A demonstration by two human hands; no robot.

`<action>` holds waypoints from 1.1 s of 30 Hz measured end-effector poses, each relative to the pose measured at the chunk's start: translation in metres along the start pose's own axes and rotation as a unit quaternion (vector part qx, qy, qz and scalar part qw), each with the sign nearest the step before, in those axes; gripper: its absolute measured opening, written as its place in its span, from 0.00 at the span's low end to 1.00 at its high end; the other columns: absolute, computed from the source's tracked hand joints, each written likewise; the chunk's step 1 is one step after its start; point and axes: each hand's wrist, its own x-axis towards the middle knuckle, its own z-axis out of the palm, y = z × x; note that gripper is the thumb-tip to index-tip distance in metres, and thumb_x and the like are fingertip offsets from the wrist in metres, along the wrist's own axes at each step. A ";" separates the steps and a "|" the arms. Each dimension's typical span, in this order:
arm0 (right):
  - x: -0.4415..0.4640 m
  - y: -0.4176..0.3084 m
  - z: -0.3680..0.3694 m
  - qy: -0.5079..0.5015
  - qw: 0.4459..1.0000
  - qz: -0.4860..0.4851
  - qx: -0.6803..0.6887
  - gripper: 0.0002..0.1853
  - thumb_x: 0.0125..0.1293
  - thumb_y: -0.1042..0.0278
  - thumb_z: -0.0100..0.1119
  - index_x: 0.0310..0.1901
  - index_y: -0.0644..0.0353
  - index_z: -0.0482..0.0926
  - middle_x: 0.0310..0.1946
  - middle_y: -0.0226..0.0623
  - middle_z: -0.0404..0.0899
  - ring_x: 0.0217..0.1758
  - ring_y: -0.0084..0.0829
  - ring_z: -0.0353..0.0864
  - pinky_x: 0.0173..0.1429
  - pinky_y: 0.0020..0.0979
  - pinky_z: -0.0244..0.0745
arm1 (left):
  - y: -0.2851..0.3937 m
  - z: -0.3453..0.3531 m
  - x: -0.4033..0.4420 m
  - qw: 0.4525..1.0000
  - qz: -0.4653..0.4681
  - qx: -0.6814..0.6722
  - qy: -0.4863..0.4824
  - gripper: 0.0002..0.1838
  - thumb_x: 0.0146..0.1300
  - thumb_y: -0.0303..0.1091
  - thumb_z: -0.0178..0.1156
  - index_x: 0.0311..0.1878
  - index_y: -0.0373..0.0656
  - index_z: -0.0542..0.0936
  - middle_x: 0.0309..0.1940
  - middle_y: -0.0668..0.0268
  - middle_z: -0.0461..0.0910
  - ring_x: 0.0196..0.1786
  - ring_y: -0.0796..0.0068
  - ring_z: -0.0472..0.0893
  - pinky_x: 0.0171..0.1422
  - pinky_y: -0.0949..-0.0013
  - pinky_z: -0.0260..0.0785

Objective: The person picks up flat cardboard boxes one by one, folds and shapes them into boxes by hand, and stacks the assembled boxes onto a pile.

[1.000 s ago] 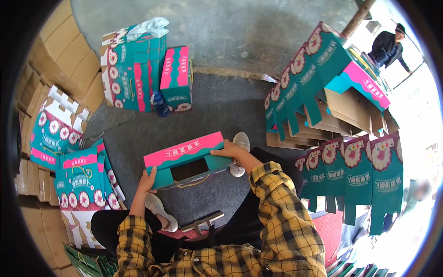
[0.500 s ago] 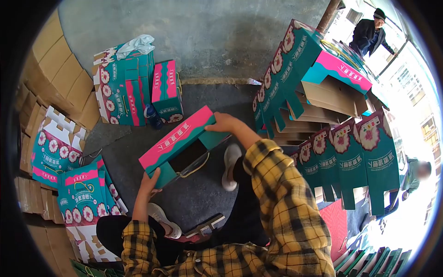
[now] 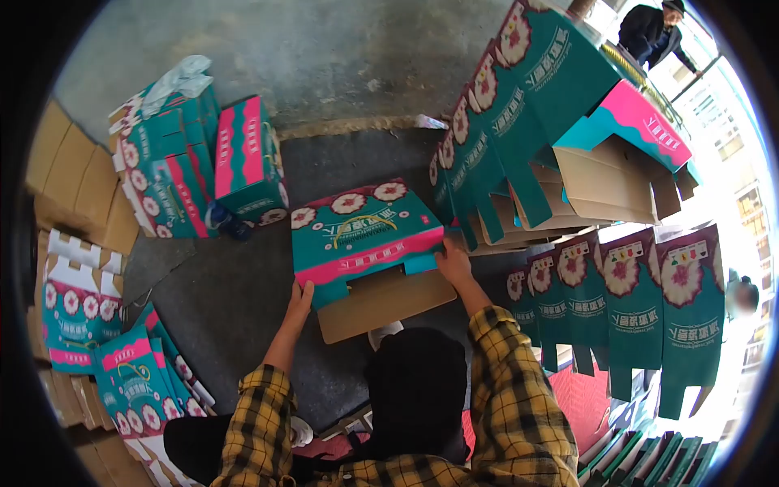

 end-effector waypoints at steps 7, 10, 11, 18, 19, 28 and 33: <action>0.012 0.035 0.046 -0.003 0.992 0.122 0.027 0.23 0.59 0.54 0.55 0.55 0.55 0.73 0.37 0.51 0.81 0.44 0.54 0.79 0.49 0.49 0.72 | -0.016 0.027 0.046 0.997 -0.043 0.064 -0.003 0.40 0.67 0.53 0.56 0.72 0.39 0.55 0.66 0.53 0.66 0.67 0.62 0.67 0.69 0.66 0.59; 0.029 0.058 0.085 -0.017 0.974 0.165 0.153 0.22 0.58 0.58 0.57 0.53 0.57 0.74 0.38 0.39 0.80 0.39 0.32 0.81 0.41 0.35 0.74 | -0.009 0.031 0.063 1.000 -0.014 0.015 -0.012 0.37 0.66 0.40 0.60 0.72 0.39 0.56 0.62 0.58 0.69 0.62 0.70 0.71 0.65 0.69 0.62; 0.033 0.070 0.102 -0.011 0.952 0.172 0.253 0.22 0.59 0.56 0.56 0.53 0.57 0.73 0.39 0.34 0.79 0.40 0.29 0.79 0.42 0.34 0.73 | -0.010 0.032 0.067 1.000 -0.018 0.009 -0.019 0.37 0.66 0.40 0.60 0.72 0.39 0.56 0.62 0.58 0.69 0.62 0.70 0.71 0.65 0.69 0.62; 0.052 0.053 0.096 0.014 0.832 0.245 0.497 0.25 0.63 0.45 0.54 0.57 0.51 0.71 0.41 0.25 0.71 0.44 0.21 0.73 0.49 0.30 0.71 | -0.014 0.046 0.106 0.999 -0.028 0.004 -0.037 0.37 0.67 0.37 0.60 0.73 0.40 0.54 0.65 0.58 0.66 0.63 0.69 0.70 0.67 0.67 0.61; 0.052 0.045 0.095 0.016 0.830 0.253 0.497 0.25 0.63 0.45 0.54 0.57 0.51 0.71 0.41 0.25 0.71 0.44 0.21 0.73 0.49 0.30 0.71 | -0.014 0.047 0.110 0.999 -0.019 0.019 -0.031 0.37 0.67 0.37 0.59 0.73 0.40 0.54 0.65 0.58 0.66 0.64 0.69 0.69 0.67 0.67 0.61; 0.069 0.014 0.070 0.005 0.748 0.359 0.558 0.46 0.58 0.27 0.54 0.65 0.59 0.61 0.53 0.49 0.71 0.49 0.38 0.79 0.46 0.37 0.76 | 0.008 0.058 0.145 0.997 -0.008 0.040 -0.058 0.38 0.66 0.35 0.60 0.73 0.39 0.53 0.67 0.58 0.63 0.67 0.67 0.66 0.69 0.68 0.59; 0.075 0.031 0.069 0.012 0.742 0.330 0.584 0.43 0.60 0.29 0.53 0.62 0.62 0.62 0.50 0.50 0.73 0.49 0.40 0.79 0.46 0.38 0.77 | 0.020 0.075 0.157 0.995 -0.018 0.075 -0.061 0.38 0.65 0.34 0.61 0.74 0.40 0.53 0.68 0.58 0.63 0.68 0.67 0.65 0.70 0.67 0.59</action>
